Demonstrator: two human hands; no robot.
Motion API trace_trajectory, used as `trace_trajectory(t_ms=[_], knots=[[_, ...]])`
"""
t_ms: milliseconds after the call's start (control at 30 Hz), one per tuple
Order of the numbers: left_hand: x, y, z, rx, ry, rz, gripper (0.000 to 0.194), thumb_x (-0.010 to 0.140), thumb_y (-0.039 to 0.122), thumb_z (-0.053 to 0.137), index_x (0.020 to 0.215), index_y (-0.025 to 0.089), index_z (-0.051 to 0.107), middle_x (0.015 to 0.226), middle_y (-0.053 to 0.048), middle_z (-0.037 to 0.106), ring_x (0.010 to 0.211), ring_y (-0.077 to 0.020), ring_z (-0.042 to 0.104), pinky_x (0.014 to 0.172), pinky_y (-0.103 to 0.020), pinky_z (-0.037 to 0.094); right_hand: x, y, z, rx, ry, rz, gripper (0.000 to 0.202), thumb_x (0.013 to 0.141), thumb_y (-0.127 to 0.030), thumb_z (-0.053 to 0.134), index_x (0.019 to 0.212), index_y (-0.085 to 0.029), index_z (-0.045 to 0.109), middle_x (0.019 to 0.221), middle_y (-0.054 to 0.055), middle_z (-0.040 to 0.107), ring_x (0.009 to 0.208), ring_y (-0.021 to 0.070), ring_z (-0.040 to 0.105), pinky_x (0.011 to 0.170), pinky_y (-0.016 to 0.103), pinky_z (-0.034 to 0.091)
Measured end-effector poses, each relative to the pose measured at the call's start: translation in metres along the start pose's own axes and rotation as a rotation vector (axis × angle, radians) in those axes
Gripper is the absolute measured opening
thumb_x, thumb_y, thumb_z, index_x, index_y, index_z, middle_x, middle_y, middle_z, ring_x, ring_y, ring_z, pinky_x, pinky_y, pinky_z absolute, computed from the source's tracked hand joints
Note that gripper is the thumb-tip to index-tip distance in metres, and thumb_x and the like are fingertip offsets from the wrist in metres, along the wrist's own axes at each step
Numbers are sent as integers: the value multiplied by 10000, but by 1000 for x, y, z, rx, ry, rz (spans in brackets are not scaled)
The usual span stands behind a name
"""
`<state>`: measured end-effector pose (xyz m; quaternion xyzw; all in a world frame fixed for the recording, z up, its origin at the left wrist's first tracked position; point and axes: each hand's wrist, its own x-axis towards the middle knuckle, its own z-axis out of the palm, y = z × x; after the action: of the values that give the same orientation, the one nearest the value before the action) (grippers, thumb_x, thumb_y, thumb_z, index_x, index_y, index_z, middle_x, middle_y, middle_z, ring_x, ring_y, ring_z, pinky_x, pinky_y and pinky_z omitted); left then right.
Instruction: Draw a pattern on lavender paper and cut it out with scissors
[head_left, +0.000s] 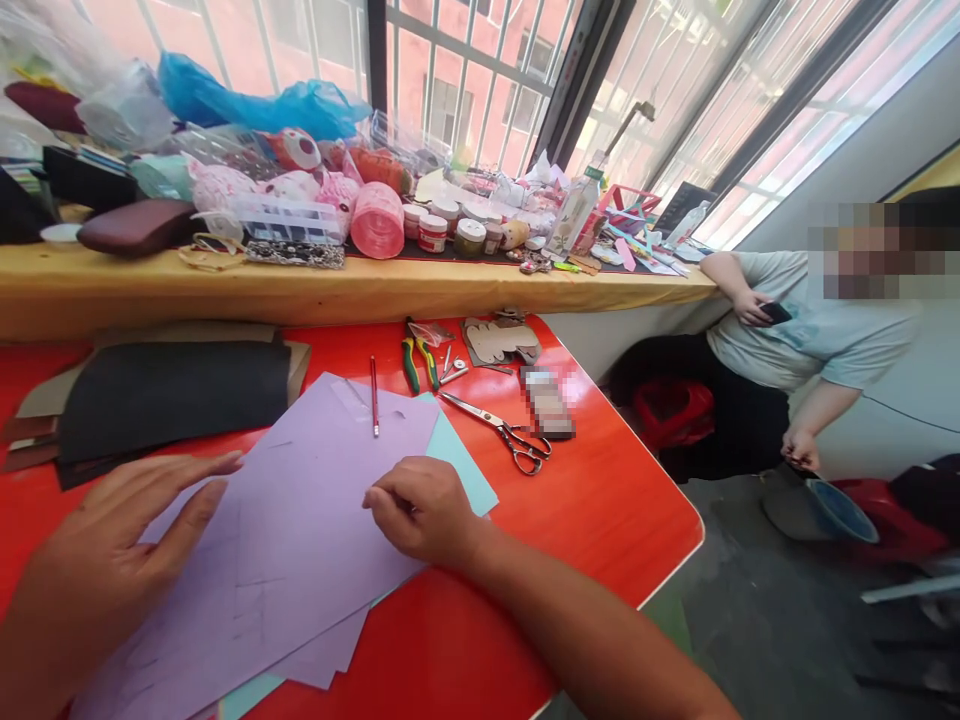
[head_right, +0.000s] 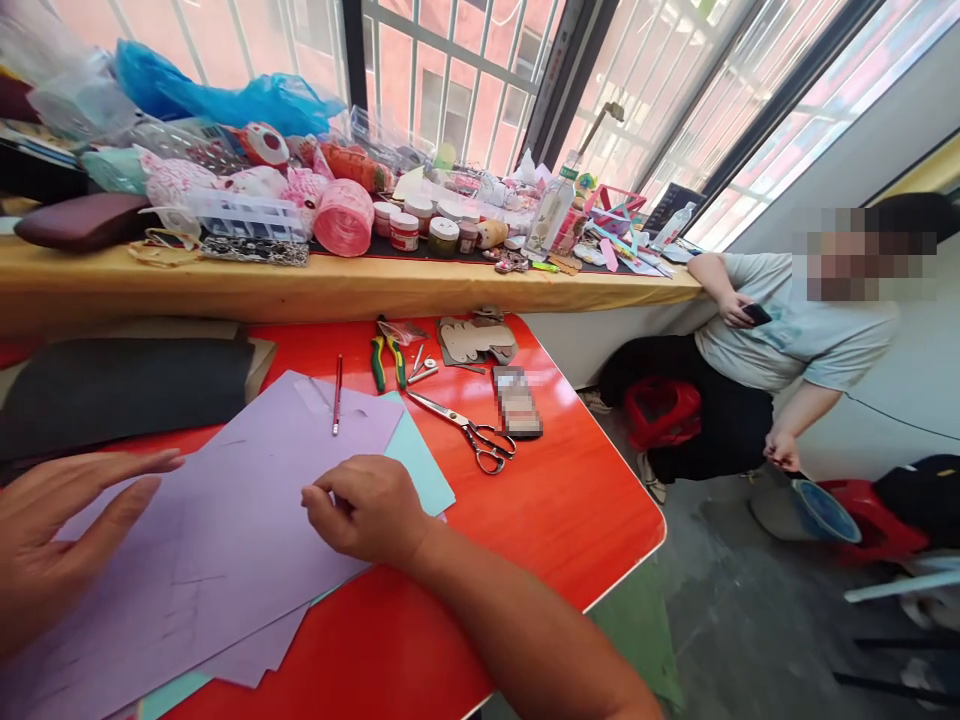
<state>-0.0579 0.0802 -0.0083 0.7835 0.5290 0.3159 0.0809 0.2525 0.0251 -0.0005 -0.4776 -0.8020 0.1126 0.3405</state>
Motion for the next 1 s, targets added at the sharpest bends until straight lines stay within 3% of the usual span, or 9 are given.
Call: trace_trajectory(t_ms=[67, 200, 333, 467, 633, 833, 1000], knots=[[-2, 4, -3, -56, -19, -53, 312, 1062, 558, 515, 1241, 423, 732, 1241, 37, 794, 1282, -351, 688, 1175, -556, 508, -6, 0, 2, -5, -23, 8, 347, 1138, -276, 559, 849, -220, 741, 710, 46, 777, 655, 192, 723, 687, 305, 543], [-2, 9, -5, -80, -118, 16, 328, 1036, 595, 535, 1210, 438, 765, 1229, 21, 826, 1217, -345, 728, 1124, -554, 531, -9, -4, 1, -5, -96, -34, 350, 1158, -331, 551, 932, -214, 792, 760, 51, 822, 701, 206, 761, 713, 316, 556], [-4, -1, 7, -57, -214, 116, 405, 1026, 633, 523, 1214, 435, 823, 1276, 26, 848, 1248, -337, 758, 1098, -525, 563, -8, -9, 0, -13, -214, -113, 309, 1154, -400, 640, 1003, -219, 840, 817, 28, 865, 758, 207, 800, 757, 306, 560], [-6, -12, 22, -21, -299, 186, 415, 1003, 612, 574, 1210, 395, 861, 1316, -36, 843, 1264, -357, 755, 1096, -536, 592, -9, -10, 1, -32, -309, -116, 234, 1121, -372, 725, 1029, -202, 857, 864, 43, 886, 803, 228, 818, 777, 317, 555], [-8, -5, 25, 34, -298, 249, 398, 1032, 543, 584, 1257, 339, 841, 1384, -80, 811, 1296, -359, 733, 1093, -534, 586, -7, -12, -2, -9, -349, -49, 236, 1137, -347, 701, 1048, -196, 860, 972, 66, 914, 904, 242, 839, 833, 320, 564], [-9, 7, 21, 39, -300, 246, 350, 1047, 459, 600, 1260, 297, 826, 1391, -98, 794, 1297, -353, 714, 1119, -534, 559, 2, -15, -15, -11, -292, 132, 134, 1114, -267, 727, 1084, -219, 849, 1003, 44, 908, 864, 208, 825, 777, 283, 554], [-12, 8, 22, 29, -314, 228, 326, 1065, 425, 603, 1288, 294, 803, 1431, -97, 767, 1342, -347, 682, 1120, -539, 546, 25, -9, -26, -100, -220, 304, 162, 1128, -344, 706, 1133, -216, 804, 982, 46, 864, 816, 216, 784, 732, 306, 527]])
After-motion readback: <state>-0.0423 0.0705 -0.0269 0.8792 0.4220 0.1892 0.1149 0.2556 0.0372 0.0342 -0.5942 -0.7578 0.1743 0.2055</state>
